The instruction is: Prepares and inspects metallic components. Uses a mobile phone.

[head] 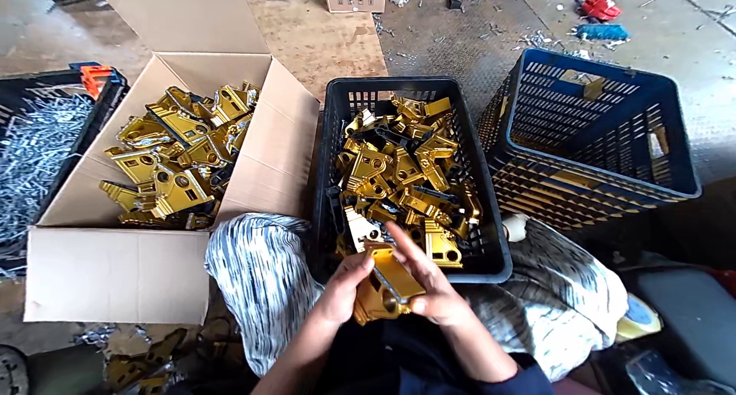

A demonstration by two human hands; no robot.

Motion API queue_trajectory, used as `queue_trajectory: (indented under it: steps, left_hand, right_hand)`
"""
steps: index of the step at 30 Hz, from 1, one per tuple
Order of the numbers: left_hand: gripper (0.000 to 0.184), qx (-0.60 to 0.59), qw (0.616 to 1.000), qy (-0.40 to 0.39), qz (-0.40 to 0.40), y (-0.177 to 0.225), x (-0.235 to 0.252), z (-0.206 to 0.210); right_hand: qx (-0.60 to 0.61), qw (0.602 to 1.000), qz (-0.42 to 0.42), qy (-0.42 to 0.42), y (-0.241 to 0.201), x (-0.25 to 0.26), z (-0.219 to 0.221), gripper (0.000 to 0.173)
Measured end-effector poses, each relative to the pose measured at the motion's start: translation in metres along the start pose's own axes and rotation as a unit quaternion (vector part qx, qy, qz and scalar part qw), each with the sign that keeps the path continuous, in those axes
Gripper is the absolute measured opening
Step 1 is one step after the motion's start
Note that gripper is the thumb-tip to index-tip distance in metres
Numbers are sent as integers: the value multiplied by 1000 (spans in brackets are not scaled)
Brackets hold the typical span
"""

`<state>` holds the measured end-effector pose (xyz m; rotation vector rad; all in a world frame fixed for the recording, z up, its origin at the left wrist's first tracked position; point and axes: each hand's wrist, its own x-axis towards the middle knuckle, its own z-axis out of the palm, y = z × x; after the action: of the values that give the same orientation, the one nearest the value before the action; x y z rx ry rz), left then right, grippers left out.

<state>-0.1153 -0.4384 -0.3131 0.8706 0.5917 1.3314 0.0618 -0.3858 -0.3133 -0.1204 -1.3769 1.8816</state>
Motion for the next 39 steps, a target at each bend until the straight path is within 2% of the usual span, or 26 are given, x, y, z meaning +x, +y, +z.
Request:
queue_trajectory:
  steps: [3, 5, 7, 8, 9, 10, 11, 12, 14, 15, 16, 17, 19, 21, 24, 27, 28, 29, 30, 31, 32, 34, 35, 37, 38, 39]
  left_hand:
    - [40, -15, 999, -10, -36, -2, 1, -7]
    - [44, 124, 990, -9, -60, 8, 1, -13]
    - [47, 283, 957, 13, -64, 14, 4, -11]
    - [54, 330, 941, 41, -58, 14, 5, -5]
    - [68, 364, 928, 59, -55, 13, 5, -1]
    - [78, 382, 920, 71, -54, 13, 5, 2]
    - [80, 384, 918, 75, -57, 14, 5, 3]
    - [75, 376, 921, 74, -68, 15, 5, 4]
    - [63, 357, 927, 57, -103, 18, 3, 5]
    - [58, 341, 932, 46, -111, 19, 2, 4]
    - [53, 323, 939, 34, -113, 19, 1, 1]
    - [50, 305, 946, 24, -112, 17, 0, -2]
    - [52, 287, 952, 19, -105, 9, -2, -4]
    - [49, 278, 954, 23, -111, -1, -5, -4]
    - [53, 222, 966, 24, -130, -9, -6, -12]
    - [82, 81, 986, -37, -143, -3, -12, -30]
    - [82, 46, 989, -53, -128, -1, -14, -35]
    - [65, 40, 992, -38, -110, 0, -14, -34]
    - [51, 57, 993, -1, -99, 0, -12, -31]
    - [48, 69, 992, 41, -97, -2, -9, -30]
    - [49, 83, 987, 87, -105, -4, -4, -30]
    - [48, 101, 976, 148, -128, -5, 3, -29]
    - [44, 100, 972, 165, -134, -3, 5, -27]
    - [38, 93, 968, 184, -144, -1, 7, -22]
    - [37, 83, 967, 192, -143, -1, 7, -20]
    - [39, 70, 968, 197, -137, -1, 8, -20]
  right_hand:
    - [-37, 997, -37, 56, 3, 3, 8, 114]
    - [-178, 979, -45, 84, 1, -2, 8, 114]
    - [-359, 928, -58, 80, 3, -5, 9, 109]
    - [-449, 888, -71, 77, 6, -6, 11, 103]
    - [-520, 847, -84, 76, 11, -7, 14, 99]
    - [-565, 817, -89, 79, 15, -8, 15, 97]
    - [-588, 800, -87, 82, 17, -8, 16, 97]
    - [-592, 798, -78, 85, 17, -8, 16, 100]
    - [-548, 832, -30, 87, 11, -9, 16, 107]
    - [-510, 856, -8, 87, 8, -9, 13, 103]
    - [-465, 881, 6, 87, 5, -9, 10, 92]
    - [-423, 902, 18, 88, 2, -10, 6, 72]
    - [-380, 917, 57, 109, 0, -13, 1, 28]
    - [-374, 912, 103, 135, 0, -15, 2, 13]
    - [-357, 910, 138, 163, 3, -12, 5, 10]
    - [-174, 939, 162, 249, 5, 1, 9, 5]
    - [-100, 937, 186, 279, 4, 8, 8, 7]
    - [-46, 931, 219, 287, 3, 15, 5, 10]
    - [-34, 925, 258, 277, 4, 24, -1, 14]
    - [-86, 917, 292, 257, 6, 34, -10, 17]
    - [-207, 897, 313, 234, 11, 45, -23, 19]
    - [-495, 783, 336, 168, 26, 70, -59, 22]
    - [-579, 720, 361, 127, 36, 82, -75, 25]
    - [-658, 600, 455, 36, 53, 104, -89, 45]
    - [-670, 557, 491, 10, 61, 111, -87, 49]
    - [-672, 532, 516, -5, 65, 118, -81, 50]
